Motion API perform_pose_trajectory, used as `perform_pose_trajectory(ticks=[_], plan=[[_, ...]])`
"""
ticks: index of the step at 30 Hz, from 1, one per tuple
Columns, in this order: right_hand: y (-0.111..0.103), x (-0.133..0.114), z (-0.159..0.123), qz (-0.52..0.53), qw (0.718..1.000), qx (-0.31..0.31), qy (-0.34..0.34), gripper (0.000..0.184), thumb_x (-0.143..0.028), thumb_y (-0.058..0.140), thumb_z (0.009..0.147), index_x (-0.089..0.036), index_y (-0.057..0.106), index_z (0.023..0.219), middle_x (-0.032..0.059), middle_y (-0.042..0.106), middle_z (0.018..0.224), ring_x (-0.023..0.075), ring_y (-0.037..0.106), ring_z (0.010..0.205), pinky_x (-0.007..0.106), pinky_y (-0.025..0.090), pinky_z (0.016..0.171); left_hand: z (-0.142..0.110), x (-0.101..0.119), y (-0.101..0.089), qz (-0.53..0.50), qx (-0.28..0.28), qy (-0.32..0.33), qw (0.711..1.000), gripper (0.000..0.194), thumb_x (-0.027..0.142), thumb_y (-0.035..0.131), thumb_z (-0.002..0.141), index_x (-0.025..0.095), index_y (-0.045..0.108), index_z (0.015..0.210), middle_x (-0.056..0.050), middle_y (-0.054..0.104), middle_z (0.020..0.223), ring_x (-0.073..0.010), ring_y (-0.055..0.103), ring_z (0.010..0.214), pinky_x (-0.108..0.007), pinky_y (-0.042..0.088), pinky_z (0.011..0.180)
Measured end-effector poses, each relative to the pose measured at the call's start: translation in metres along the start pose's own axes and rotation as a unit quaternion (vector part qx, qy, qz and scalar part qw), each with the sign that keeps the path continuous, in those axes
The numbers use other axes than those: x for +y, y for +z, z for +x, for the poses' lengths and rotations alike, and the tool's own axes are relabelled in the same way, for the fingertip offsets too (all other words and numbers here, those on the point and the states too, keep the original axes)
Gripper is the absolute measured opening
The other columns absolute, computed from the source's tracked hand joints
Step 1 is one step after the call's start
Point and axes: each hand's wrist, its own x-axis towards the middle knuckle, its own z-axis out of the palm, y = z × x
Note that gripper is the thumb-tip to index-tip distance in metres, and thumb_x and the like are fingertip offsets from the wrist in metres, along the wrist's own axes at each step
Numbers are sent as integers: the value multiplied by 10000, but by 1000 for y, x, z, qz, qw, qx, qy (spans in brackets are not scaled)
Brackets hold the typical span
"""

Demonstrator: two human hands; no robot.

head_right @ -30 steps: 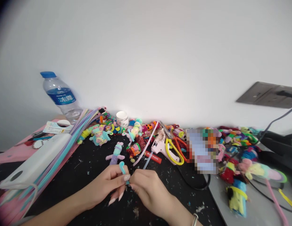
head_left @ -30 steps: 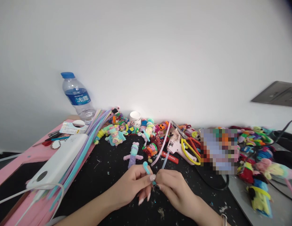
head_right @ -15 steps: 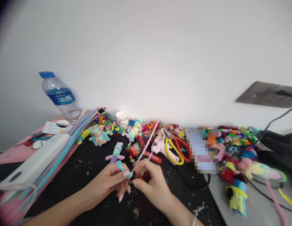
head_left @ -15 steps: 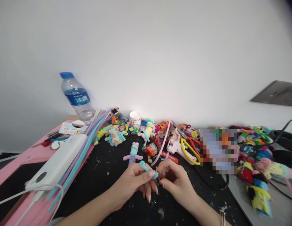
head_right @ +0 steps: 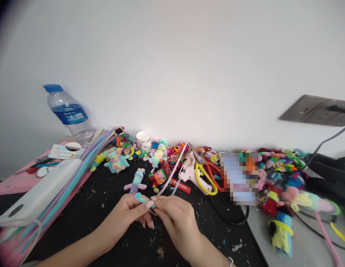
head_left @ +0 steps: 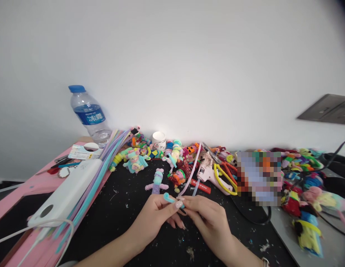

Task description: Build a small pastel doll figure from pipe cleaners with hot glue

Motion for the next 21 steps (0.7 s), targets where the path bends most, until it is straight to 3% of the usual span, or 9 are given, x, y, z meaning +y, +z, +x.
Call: perform_pose_trajectory(ticks=[11,16,21], plan=[[0,-1,2,28,997,-7,69,197,-105,604,788,-202,671,946,42,728,899,163,688,784,221,549,716,0,-1,-1,8,-17,-5,1000,302,369,571,798,91,653,713,-50,656,585,-126,637,540,-176,437,499],[-1,3,-1,24,996,4,91,184,-107,600,793,-192,681,935,35,732,874,145,689,765,193,543,704,-1,0,1,1,-29,-27,999,345,401,486,845,94,640,807,-52,646,584,-141,651,557,-186,443,503],[-4,7,2,0,995,6,95,199,-104,584,803,-195,680,952,26,732,889,137,688,785,186,536,732,-1,2,0,-6,-11,-20,1000,333,411,451,855,114,604,861,-62,651,774,-132,647,539,-208,463,491]])
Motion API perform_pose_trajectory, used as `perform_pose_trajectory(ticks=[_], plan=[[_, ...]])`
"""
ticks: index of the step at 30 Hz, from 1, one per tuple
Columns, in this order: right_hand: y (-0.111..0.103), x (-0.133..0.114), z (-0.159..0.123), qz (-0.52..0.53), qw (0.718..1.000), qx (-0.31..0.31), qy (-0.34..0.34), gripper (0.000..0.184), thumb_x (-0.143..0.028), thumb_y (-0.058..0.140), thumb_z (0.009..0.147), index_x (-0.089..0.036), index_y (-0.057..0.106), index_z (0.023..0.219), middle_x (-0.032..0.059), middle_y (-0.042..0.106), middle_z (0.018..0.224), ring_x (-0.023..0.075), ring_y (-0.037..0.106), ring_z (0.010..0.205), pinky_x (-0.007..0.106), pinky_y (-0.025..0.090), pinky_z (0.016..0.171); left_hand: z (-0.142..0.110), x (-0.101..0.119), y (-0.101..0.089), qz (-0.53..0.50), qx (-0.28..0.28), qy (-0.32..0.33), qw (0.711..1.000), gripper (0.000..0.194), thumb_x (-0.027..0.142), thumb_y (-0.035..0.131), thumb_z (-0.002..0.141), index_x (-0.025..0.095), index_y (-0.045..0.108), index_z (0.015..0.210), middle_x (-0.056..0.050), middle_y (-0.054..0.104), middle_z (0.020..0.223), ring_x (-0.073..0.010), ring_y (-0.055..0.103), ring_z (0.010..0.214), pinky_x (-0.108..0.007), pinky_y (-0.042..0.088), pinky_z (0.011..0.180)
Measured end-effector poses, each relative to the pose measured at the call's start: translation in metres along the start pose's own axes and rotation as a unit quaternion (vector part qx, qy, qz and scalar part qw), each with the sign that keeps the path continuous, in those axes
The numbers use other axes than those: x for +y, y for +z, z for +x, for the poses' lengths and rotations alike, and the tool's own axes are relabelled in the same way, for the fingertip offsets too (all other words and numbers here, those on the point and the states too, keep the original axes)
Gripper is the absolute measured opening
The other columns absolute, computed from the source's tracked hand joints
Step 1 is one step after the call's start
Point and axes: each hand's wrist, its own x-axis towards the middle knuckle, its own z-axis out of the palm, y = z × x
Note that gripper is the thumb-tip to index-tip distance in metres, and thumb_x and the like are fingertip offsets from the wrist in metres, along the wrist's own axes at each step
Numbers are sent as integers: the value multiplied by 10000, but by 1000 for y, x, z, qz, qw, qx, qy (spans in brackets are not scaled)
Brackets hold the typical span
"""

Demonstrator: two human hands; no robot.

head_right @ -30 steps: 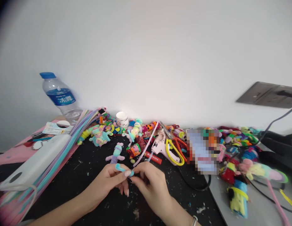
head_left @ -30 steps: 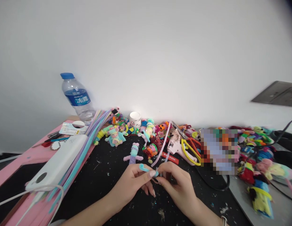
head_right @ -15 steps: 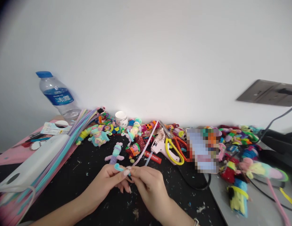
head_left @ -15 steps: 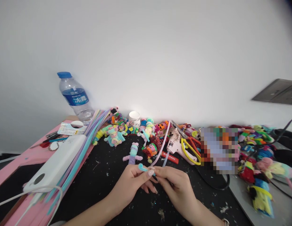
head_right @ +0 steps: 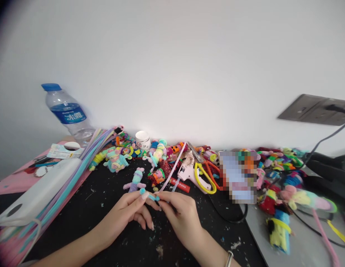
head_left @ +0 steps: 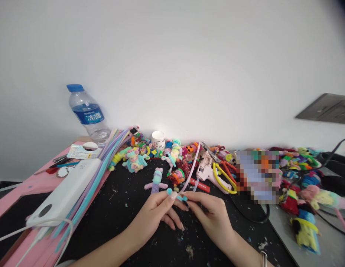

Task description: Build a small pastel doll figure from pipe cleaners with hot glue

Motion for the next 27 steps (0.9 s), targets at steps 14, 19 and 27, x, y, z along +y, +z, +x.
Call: perform_pose_trajectory(ticks=[14,19,27], plan=[[0,0,-1,-121,989,-80,-35,142,-270,508,878,-176,577,958,59,668,839,163,622,711,251,501,636,-2,1,0,83,29,46,995,290,378,495,834,124,563,711,2,598,553,-114,587,478,-211,446,493],[-2,-3,6,-227,959,-156,-63,341,-300,307,947,-173,511,705,34,553,659,144,505,570,240,404,507,-2,0,1,78,33,40,996,301,363,492,837,123,542,662,-11,612,602,-105,583,463,-209,438,474],[-2,-4,5,-198,959,-194,-61,357,-294,250,958,-175,494,727,31,547,676,133,493,582,222,401,526,-4,-1,1,72,19,42,996,317,369,490,836,122,540,643,-8,591,565,-107,575,452,-211,439,472]])
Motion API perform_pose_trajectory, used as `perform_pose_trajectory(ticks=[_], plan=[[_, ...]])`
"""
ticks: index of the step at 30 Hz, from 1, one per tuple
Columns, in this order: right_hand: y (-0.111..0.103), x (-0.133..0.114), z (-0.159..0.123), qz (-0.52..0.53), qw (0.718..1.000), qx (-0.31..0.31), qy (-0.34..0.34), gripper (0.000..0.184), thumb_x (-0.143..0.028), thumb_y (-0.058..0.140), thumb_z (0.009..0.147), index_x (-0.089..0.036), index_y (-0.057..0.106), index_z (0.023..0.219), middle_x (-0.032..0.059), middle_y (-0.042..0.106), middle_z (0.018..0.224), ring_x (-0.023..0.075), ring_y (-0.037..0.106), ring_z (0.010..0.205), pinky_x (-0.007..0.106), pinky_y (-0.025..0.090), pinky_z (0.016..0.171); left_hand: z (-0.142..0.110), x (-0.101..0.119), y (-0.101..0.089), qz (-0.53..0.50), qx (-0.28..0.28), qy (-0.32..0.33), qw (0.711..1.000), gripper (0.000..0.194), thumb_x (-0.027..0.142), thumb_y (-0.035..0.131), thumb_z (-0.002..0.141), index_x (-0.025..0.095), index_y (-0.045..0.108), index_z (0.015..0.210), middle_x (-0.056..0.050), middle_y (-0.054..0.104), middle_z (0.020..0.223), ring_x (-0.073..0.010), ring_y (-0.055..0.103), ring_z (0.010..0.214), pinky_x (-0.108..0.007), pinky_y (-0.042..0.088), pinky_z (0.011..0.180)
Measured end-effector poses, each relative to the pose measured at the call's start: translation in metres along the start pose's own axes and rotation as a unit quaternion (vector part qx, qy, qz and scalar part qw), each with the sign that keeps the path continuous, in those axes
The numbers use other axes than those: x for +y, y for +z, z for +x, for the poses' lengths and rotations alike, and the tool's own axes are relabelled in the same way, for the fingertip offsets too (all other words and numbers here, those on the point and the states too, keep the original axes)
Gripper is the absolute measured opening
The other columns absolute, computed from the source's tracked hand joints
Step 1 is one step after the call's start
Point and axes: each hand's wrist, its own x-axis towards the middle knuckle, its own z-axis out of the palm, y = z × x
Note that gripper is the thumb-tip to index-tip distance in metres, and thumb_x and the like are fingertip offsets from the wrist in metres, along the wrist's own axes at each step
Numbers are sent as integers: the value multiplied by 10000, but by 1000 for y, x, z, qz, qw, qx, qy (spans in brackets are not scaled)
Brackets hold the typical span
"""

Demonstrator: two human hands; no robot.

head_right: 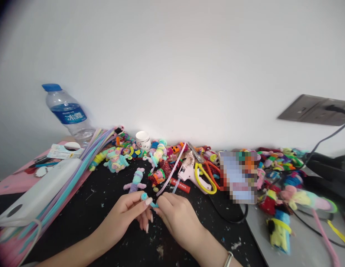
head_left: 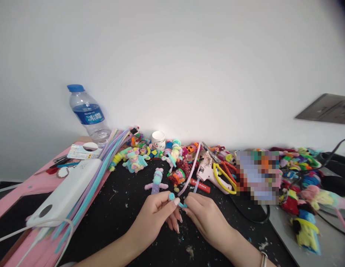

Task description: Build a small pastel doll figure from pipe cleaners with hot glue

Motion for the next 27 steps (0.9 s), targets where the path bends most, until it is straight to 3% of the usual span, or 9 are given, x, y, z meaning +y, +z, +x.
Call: perform_pose_trajectory(ticks=[9,27], plan=[[-1,3,-2,50,999,-18,1,330,-296,297,950,-181,462,689,7,509,664,122,462,574,217,371,523,2,0,1,-14,-3,-7,1000,297,364,503,827,128,528,648,-16,617,595,-102,571,442,-212,445,465],[0,2,-3,50,998,14,-39,370,-262,277,949,-190,426,618,-4,457,604,116,406,527,225,324,481,1,0,0,-34,-18,-5,999,289,346,516,826,126,532,637,-8,609,565,-99,576,436,-199,443,455]])
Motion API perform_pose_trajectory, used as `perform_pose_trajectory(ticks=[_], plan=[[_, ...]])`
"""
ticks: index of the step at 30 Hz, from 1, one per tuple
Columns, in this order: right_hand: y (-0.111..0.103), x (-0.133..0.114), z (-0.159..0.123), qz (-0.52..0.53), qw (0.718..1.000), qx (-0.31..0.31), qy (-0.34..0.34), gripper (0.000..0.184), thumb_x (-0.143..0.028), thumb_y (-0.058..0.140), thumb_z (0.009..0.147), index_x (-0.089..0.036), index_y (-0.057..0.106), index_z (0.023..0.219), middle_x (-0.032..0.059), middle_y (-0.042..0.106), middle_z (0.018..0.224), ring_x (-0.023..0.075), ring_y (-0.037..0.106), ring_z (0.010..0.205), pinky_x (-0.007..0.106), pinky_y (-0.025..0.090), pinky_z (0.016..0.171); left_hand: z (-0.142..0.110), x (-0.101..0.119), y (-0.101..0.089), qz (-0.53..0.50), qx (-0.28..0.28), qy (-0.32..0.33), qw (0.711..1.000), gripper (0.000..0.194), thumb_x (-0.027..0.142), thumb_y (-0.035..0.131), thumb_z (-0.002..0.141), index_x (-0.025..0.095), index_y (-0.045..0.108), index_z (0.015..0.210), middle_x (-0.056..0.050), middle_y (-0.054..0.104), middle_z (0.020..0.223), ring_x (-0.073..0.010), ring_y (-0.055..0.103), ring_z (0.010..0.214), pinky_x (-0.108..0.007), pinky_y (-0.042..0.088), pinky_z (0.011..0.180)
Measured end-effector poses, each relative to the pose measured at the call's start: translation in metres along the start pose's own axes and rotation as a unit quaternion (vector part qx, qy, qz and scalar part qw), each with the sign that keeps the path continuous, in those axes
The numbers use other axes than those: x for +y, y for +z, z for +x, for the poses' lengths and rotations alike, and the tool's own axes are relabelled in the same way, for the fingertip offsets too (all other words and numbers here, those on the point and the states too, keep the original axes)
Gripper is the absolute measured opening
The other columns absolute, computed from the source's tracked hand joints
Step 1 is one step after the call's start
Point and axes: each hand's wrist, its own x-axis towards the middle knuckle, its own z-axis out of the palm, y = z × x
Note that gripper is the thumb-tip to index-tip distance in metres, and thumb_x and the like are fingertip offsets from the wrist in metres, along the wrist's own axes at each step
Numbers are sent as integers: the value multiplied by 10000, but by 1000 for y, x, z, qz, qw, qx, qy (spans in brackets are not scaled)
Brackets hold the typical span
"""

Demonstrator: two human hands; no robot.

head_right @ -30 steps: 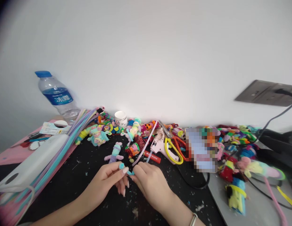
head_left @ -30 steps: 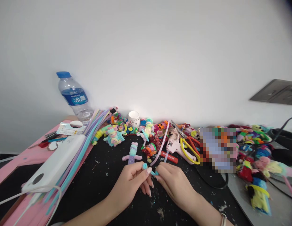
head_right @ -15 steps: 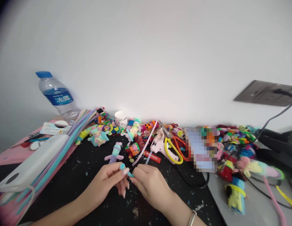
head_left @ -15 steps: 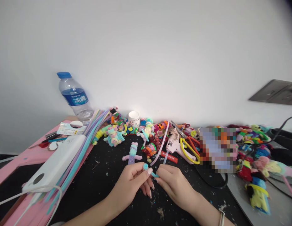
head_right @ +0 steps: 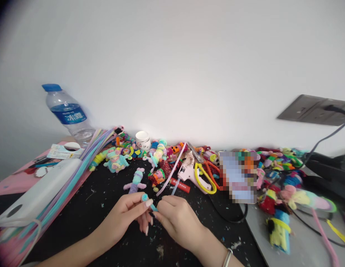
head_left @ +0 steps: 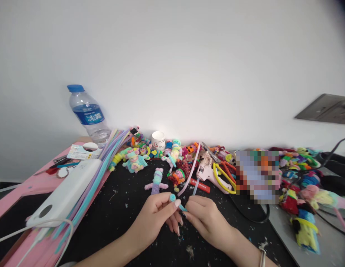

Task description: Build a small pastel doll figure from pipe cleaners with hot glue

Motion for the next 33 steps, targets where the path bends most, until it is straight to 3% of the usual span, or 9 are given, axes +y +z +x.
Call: perform_pose_trajectory(ticks=[8,13,18,23,27,28,30,33], plan=[[1,0,-1,-2,1000,-6,-3,344,-217,299,929,-192,402,602,-8,440,596,119,386,524,233,301,479,1,1,1,-1,-3,-4,1000,284,326,516,827,122,536,630,-11,610,554,-100,574,433,-200,440,456],[2,1,-2,64,997,5,40,249,-219,364,913,-194,404,669,-13,440,648,121,408,572,229,322,520,1,1,1,9,8,7,1000,288,351,507,831,125,548,657,-5,604,568,-103,575,444,-204,442,463],[4,0,-2,139,984,62,94,153,-182,373,894,-203,385,743,-25,417,673,119,380,581,223,325,531,-2,3,-1,88,27,30,995,302,361,483,843,124,574,679,9,568,499,-108,567,451,-205,447,487],[7,-1,-1,176,974,60,128,126,-202,399,890,-199,429,768,-30,428,653,116,370,561,222,321,515,-3,1,-1,155,22,63,986,303,359,446,858,135,583,708,4,569,487,-128,572,474,-231,467,519],[8,-1,-1,192,963,95,164,137,-215,423,884,-192,481,763,-8,502,670,123,436,580,225,360,531,-4,7,-9,204,-1,102,974,249,337,457,850,144,612,818,-8,598,577,-135,579,511,-234,460,519],[9,0,-1,194,957,118,182,133,-223,432,881,-190,493,768,-3,516,668,127,454,578,227,370,530,-4,10,-13,237,13,126,963,217,326,486,832,153,613,867,-12,610,626,-137,580,539,-237,461,537],[10,3,0,209,938,165,223,117,-253,458,873,-189,510,791,-6,524,632,128,478,541,227,381,500,-2,19,-24,342,108,185,915,198,314,500,816,166,607,894,-35,629,744,-155,577,627,-261,453,602],[11,7,0,244,909,211,263,120,-301,497,858,-189,518,819,-14,540,579,130,505,484,230,393,465,4,27,-41,470,251,168,829,230,311,479,812,187,552,992,-52,604,825,-209,562,753,-326,434,689]])
